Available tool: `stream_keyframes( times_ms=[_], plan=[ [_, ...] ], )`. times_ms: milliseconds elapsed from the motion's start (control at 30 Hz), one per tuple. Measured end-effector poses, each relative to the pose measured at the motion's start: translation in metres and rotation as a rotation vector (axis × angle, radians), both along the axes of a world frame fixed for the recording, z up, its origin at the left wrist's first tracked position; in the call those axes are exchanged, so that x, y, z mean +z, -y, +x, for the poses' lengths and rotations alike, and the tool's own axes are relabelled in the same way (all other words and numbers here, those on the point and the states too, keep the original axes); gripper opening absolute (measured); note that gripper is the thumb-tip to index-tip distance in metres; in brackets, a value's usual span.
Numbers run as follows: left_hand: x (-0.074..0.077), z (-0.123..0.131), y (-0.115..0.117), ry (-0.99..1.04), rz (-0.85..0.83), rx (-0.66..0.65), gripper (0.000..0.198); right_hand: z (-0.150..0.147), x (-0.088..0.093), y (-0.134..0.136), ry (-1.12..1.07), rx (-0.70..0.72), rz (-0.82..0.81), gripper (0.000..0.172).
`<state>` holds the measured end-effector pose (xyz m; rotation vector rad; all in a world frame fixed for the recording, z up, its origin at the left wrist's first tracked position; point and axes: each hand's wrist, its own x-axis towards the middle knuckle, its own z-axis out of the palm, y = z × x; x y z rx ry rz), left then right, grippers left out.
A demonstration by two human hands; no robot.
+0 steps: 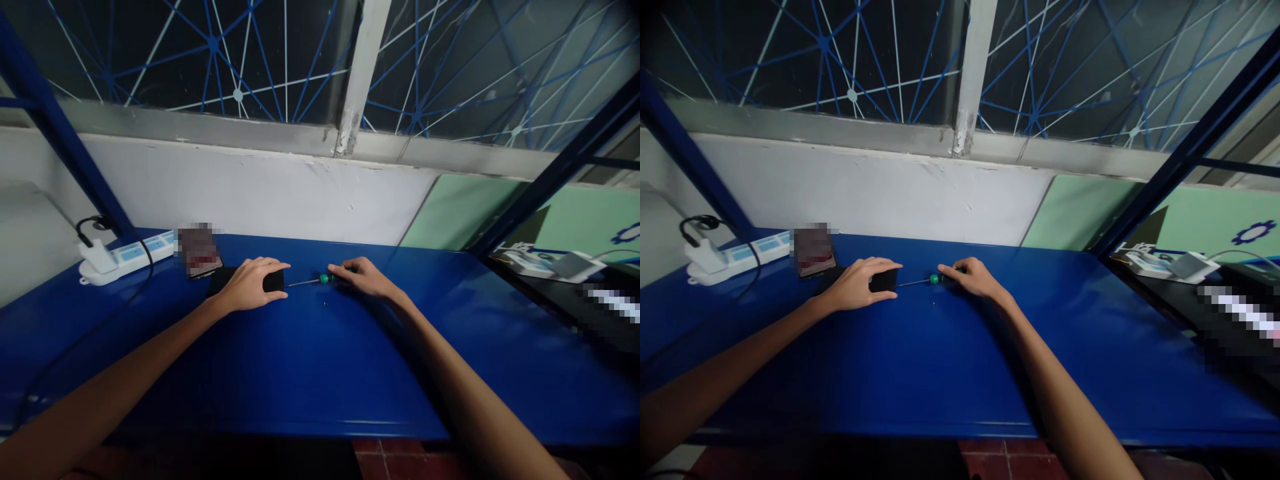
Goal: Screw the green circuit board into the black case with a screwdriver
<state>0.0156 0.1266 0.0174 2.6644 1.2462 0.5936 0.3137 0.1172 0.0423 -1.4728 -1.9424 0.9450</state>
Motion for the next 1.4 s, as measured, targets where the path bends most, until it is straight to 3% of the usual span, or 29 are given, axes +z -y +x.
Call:
stream_keyframes(
  times_ms=[100, 267, 467, 567, 733, 967, 1067, 1200, 1267, 1400],
  plan=[
    [0.0011, 0.0003, 0.0010, 0.000, 0.010, 0.000, 0.061, 0.0007, -0.0019, -0.0007, -0.027, -0.013, 0.022, 0.047],
    [0.0014, 0.0010, 0.0012, 0.013, 0.006, -0.009, 0.060, 0.0033, 0.0002, -0.0003, -0.182, 0.026, -0.102, 0.046],
    [0.0019, 0.0018, 0.0019, 0.023, 0.003, -0.001, 0.059, 0.0006, -0.0026, -0.0035, 0.048, -0.043, 0.082, 0.053],
    [0.0030, 0.0021, 0.0026, 0.009, -0.002, 0.003, 0.059, 0.0004, -0.0020, -0.0030, 0.065, -0.044, -0.002, 0.050],
    [0.0027, 0.0021, 0.0027, 0.019, 0.001, -0.006, 0.059, 0.0033, 0.0016, -0.0011, -0.104, 0.028, -0.125, 0.046],
    [0.0013, 0.0018, 0.0026, 0.010, -0.001, -0.005, 0.059, 0.0009, -0.0048, -0.0046, 0.081, -0.028, -0.010, 0.056],
    [0.0012, 0.0017, 0.0026, 0.014, -0.004, -0.004, 0.059, 0.0013, -0.0017, -0.0026, -0.014, -0.004, -0.045, 0.047],
    [0.0009, 0.0015, 0.0025, 0.010, 0.002, -0.010, 0.058, 0.0032, 0.0019, -0.0011, -0.120, 0.017, -0.134, 0.048],
    [0.0008, 0.0014, 0.0025, 0.005, 0.003, -0.008, 0.058, 0.0031, -0.0004, -0.0028, -0.046, -0.005, -0.073, 0.046],
    [0.0012, 0.0016, 0.0027, -0.010, 0.006, -0.008, 0.058, 0.0001, -0.0054, -0.0047, 0.109, -0.028, 0.033, 0.059]
  ],
)
